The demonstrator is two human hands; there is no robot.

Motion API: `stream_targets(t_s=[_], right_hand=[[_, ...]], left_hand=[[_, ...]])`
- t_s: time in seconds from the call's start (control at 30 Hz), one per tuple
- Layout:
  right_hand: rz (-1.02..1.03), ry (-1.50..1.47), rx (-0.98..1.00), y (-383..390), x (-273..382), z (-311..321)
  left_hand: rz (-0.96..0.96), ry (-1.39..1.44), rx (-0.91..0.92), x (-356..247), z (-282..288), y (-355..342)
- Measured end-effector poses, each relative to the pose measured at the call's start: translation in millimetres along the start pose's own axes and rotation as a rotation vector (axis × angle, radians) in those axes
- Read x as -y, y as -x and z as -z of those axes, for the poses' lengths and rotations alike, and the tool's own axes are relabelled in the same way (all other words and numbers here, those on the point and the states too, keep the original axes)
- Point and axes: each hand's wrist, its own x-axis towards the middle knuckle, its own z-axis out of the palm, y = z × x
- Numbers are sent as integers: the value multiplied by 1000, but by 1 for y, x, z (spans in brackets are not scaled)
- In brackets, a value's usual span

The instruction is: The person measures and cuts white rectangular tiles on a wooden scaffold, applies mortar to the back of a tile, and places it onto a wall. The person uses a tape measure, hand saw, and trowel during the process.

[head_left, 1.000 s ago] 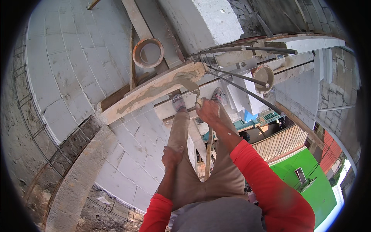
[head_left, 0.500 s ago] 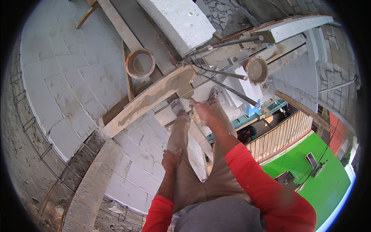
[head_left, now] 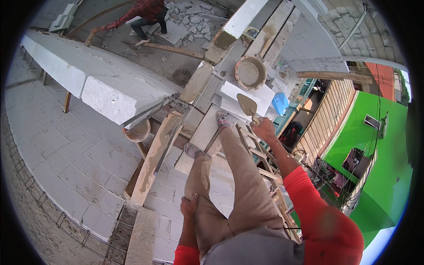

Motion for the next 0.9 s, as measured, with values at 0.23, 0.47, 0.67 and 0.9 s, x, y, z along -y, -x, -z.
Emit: stream_targets(t_s=[0.23,0.47,0.67,0.9], right_hand=[[139,222,-173,-207,-60,40],[177,226,-154,-311,-53,13],[-12,-194,-457,-248,-143,-25],[-45,-291,-272,-180,-151,-60]], left_hand=[[95,-253,-55,-64,12,-11],[149,-352,-100,-113,12,-28],[134,-473,-101,-132,-3,-34],[153,-522,52,-173,-1,-32]])
